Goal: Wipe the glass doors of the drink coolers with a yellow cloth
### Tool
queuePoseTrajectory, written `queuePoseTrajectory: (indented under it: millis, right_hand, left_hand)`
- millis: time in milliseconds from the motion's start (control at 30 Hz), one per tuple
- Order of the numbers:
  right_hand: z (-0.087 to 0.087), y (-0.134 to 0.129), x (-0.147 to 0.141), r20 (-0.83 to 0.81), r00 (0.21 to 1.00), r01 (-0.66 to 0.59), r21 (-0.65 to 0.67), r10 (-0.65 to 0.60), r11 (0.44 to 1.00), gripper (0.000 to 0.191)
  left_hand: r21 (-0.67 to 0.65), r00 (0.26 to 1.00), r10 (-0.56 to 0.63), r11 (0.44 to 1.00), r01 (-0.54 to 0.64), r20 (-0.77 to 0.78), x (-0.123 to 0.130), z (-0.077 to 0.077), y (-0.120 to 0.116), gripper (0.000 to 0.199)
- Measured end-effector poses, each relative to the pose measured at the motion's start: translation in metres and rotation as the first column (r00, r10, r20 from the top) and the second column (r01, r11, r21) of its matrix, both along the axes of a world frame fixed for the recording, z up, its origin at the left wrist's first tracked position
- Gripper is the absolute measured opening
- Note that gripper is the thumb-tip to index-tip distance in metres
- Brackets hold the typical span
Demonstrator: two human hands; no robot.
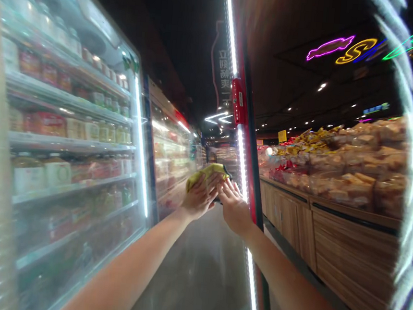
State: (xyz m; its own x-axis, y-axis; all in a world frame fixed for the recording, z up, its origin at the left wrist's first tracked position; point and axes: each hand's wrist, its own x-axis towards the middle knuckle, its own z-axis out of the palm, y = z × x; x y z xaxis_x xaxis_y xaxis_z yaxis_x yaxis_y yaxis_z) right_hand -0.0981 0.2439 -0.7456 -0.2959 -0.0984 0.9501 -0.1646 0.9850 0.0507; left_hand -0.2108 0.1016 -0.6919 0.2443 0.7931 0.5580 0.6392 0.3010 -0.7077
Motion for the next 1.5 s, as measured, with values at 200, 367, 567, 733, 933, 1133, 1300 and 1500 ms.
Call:
queuePoseTrajectory:
  millis: [200, 367, 567, 733, 933, 1133, 1300, 1500]
  right_hand:
    - [0.089, 0.011, -0.015, -0.104, 0.99, -0.114, -0.173, 0.097, 0.978, 0.078]
    - [0.061, -0.018, -0.026, -0.039, 0.957, -0.291, -0.136, 0.288, 0.947, 0.082]
    - [0.02, -0.001, -0.004, -0.15, 0.95, -0.306, -0.299, 0.272, 0.904, 0.083]
    - [0.043, 0.007, -0.006, -0.196, 0.971, -0.197, -0.308, 0.14, 0.931, 0.076]
    - [0.025, -0.012, -0.017, -0.13, 0.991, -0.03, -0.203, 0.003, 0.979, 0.059]
    - [0.034, -0.002, 0.0, -0.254, 0.967, -0.099, -0.338, 0.01, 0.936, 0.045]
    - [0.01, -0.003, 0.02, -0.334, 0.936, -0.072, -0.484, -0.109, 0.872, 0.039]
    - [0.021, -0.055, -0.006, -0.307, 0.927, -0.297, -0.243, 0.217, 0.924, 0.047]
  left_hand:
    - [0.077, 1.0, -0.027, 0.997, 0.027, 0.003, 0.006, 0.101, 0.023, 0.082]
    - [0.229, 0.998, 0.034, 0.972, -0.047, 0.061, -0.007, 0.038, -0.014, 0.089]
    - [0.16, 0.992, -0.037, 0.987, 0.017, 0.123, 0.003, 0.0, 0.022, 0.105]
    - [0.253, 0.937, -0.206, 0.958, 0.134, 0.284, 0.019, 0.033, 0.042, 0.127]
    - [0.113, 0.921, -0.202, 0.978, 0.174, 0.334, 0.003, 0.023, -0.019, 0.143]
    - [0.045, 0.942, -0.184, 0.983, 0.178, 0.28, -0.003, 0.025, -0.042, 0.127]
    - [-0.091, 0.971, -0.089, 0.99, 0.112, 0.222, -0.001, 0.028, -0.045, 0.098]
    - [-0.095, 0.983, -0.049, 0.993, 0.067, 0.18, -0.004, 0.021, -0.05, 0.084]
